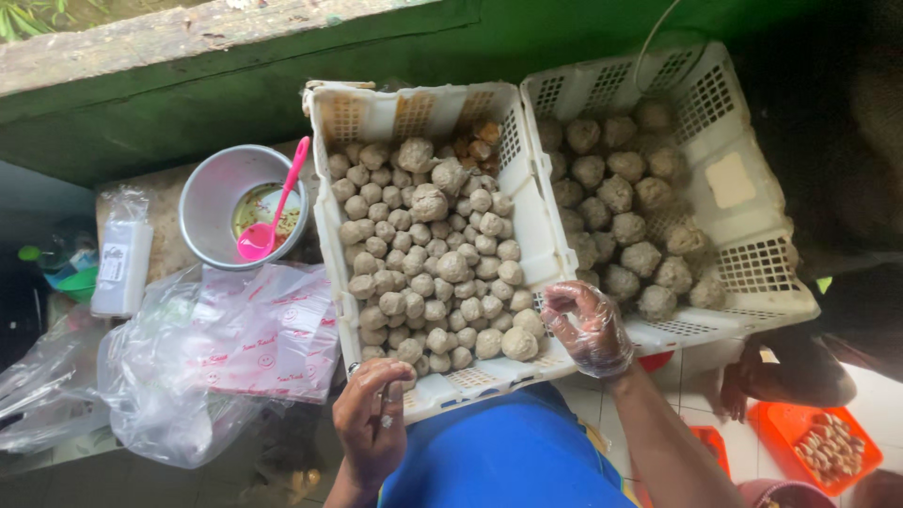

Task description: The person stands at a counter and sorts round meatballs between two plastic crates, picking individual balls from one crate and placing them into the other while wearing a plastic glove on one hand. A metal bowl with a pink ladle and plastic bags sit on the counter beside the crates.

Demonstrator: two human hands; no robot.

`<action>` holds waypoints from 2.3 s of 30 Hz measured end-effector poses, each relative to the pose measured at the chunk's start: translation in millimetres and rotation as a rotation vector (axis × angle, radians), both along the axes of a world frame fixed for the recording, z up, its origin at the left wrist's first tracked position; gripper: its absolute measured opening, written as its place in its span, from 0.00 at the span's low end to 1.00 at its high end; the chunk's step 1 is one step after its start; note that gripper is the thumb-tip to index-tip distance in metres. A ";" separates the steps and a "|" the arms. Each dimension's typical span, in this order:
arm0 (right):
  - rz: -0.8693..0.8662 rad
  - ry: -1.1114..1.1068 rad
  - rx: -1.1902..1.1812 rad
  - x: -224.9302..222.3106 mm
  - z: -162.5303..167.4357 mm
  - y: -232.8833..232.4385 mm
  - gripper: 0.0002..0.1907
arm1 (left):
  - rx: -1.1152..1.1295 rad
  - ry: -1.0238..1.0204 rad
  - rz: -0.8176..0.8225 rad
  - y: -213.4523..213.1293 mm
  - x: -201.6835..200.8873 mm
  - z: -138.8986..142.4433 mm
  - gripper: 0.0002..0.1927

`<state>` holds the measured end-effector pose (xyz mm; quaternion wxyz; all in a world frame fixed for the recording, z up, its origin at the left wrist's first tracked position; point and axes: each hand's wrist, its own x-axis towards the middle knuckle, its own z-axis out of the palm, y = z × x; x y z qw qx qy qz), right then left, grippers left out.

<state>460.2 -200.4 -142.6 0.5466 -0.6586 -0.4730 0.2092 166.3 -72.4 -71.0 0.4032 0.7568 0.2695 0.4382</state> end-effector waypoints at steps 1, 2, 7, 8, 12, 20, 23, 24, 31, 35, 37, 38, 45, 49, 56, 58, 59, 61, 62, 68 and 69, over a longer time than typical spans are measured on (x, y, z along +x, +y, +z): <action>0.000 -0.023 0.012 0.4 1.1 -0.5 0.15 | 0.005 0.007 0.007 -1.1 0.2 -1.3 0.09; 0.001 -0.044 0.025 0.8 2.4 -0.7 0.15 | 0.011 0.016 0.014 -2.2 0.3 -2.4 0.09; 0.027 -0.231 -0.020 1.0 12.1 -2.5 0.17 | -0.044 0.074 0.034 -6.8 4.6 -5.1 0.09; 0.021 -0.254 -0.022 1.3 14.4 -2.9 0.17 | -0.056 0.095 0.037 -7.3 7.3 -4.8 0.09; 0.043 -0.256 -0.041 6.4 20.8 -5.3 0.18 | 0.048 0.319 0.021 -9.7 24.3 -3.1 0.08; 0.078 -0.196 -0.035 32.1 20.6 -12.5 0.17 | 0.286 0.801 0.039 -25.2 70.9 1.5 0.14; 0.120 -0.143 0.010 42.8 19.7 -13.6 0.18 | 0.243 0.884 0.080 -27.0 84.1 4.2 0.15; 0.130 -0.147 -0.003 45.9 19.5 -13.4 0.18 | 0.218 0.903 0.102 -27.0 87.2 5.3 0.15; 0.174 -0.172 -0.002 52.2 20.7 -8.4 0.17 | 0.279 0.810 0.180 -24.2 93.3 10.3 0.13; 0.163 -0.195 -0.044 43.4 24.1 -10.1 0.17 | 0.252 0.633 0.152 -25.3 77.2 19.0 0.10; 0.148 -0.189 -0.039 35.3 25.5 -11.4 0.17 | 0.183 0.491 0.155 -23.8 63.4 26.4 0.09; 0.139 -0.189 -0.034 30.5 25.9 -11.6 0.17 | 0.131 0.417 0.163 -21.9 56.1 30.4 0.09; 0.095 -0.310 -0.097 -1.3 21.9 -10.5 0.14 | 0.027 0.328 0.008 -11.7 12.9 48.9 0.18; 0.178 -0.365 -0.336 -10.7 8.6 16.3 0.18 | 0.150 0.382 -0.007 -21.3 -0.8 49.5 0.14; 0.371 -0.756 -0.444 -49.9 -47.7 119.5 0.33 | 0.183 0.393 -0.042 -25.0 -18.2 47.4 0.12; 0.405 -0.770 -0.533 -58.0 -53.8 137.7 0.36 | 0.202 0.391 -0.053 -24.4 -21.6 46.0 0.12; 0.415 -0.763 -0.593 -61.1 -53.0 143.2 0.36 | 0.214 0.388 -0.059 -24.7 -23.1 45.3 0.12; 0.447 -0.751 -0.704 -65.4 -45.0 149.1 0.37 | 0.229 0.381 -0.063 -25.2 -25.6 44.1 0.12; 0.470 -0.741 -0.755 -66.9 -38.1 149.3 0.38 | 0.231 0.378 -0.063 -25.7 -26.8 43.7 0.12; 0.522 -0.719 -0.933 -49.4 8.9 148.4 0.37 | 0.224 0.371 -0.086 -24.4 -31.7 45.0 0.11; 0.503 -0.684 -0.952 -39.8 12.4 150.7 0.37 | 0.220 0.360 -0.086 -24.2 -31.9 45.1 0.11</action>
